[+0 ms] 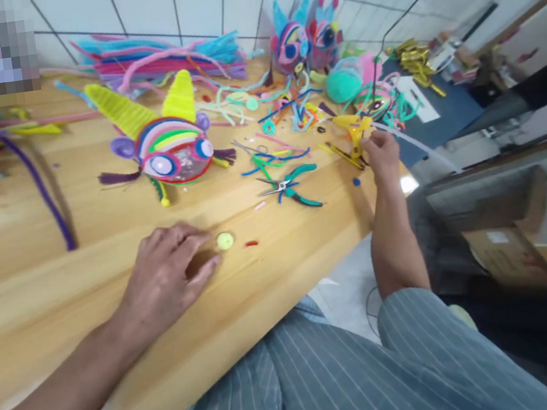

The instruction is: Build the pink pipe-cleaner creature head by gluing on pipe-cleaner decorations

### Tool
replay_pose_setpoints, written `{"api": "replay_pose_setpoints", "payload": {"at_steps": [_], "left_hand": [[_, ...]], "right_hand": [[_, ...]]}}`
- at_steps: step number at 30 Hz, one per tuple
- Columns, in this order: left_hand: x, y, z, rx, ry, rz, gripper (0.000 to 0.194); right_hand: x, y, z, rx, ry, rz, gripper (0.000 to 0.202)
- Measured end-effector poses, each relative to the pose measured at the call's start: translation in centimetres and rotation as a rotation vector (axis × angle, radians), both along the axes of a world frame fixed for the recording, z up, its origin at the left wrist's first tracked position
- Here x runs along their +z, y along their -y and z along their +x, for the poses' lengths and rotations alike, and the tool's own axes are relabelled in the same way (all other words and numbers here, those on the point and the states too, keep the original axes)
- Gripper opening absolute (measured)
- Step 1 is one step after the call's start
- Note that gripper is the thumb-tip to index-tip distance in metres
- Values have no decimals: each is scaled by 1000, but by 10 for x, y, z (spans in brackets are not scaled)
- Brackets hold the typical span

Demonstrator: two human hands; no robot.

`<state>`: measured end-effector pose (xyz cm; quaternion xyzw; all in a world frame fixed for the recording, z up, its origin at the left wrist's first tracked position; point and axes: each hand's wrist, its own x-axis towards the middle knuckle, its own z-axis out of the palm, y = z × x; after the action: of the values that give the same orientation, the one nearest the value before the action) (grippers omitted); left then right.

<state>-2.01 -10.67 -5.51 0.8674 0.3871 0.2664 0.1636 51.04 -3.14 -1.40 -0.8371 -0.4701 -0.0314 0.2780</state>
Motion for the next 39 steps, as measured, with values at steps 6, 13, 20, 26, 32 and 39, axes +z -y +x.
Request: {"api": "replay_pose_setpoints", "payload": {"at_steps": [6, 13, 20, 26, 32, 39], "left_hand": [[-1, -4, -2, -22, 59, -44, 16], [5, 0, 4, 10, 23, -62, 23], [6, 1, 6, 51, 46, -52, 26], [4, 0, 6, 67, 35, -29, 30], [3, 1, 7, 92, -48, -1, 30], [17, 15, 14, 67, -141, 27, 27]], "right_hand": [[7, 61, -17, -44, -25, -159, 12], [5, 87, -57, -38, -80, -231, 13], [17, 52, -208, 753, -356, -250, 13], [15, 42, -272, 960, -303, -325, 17], [21, 54, -157, 304, -336, -5, 9], [7, 27, -28, -253, -150, 173, 43]]}}
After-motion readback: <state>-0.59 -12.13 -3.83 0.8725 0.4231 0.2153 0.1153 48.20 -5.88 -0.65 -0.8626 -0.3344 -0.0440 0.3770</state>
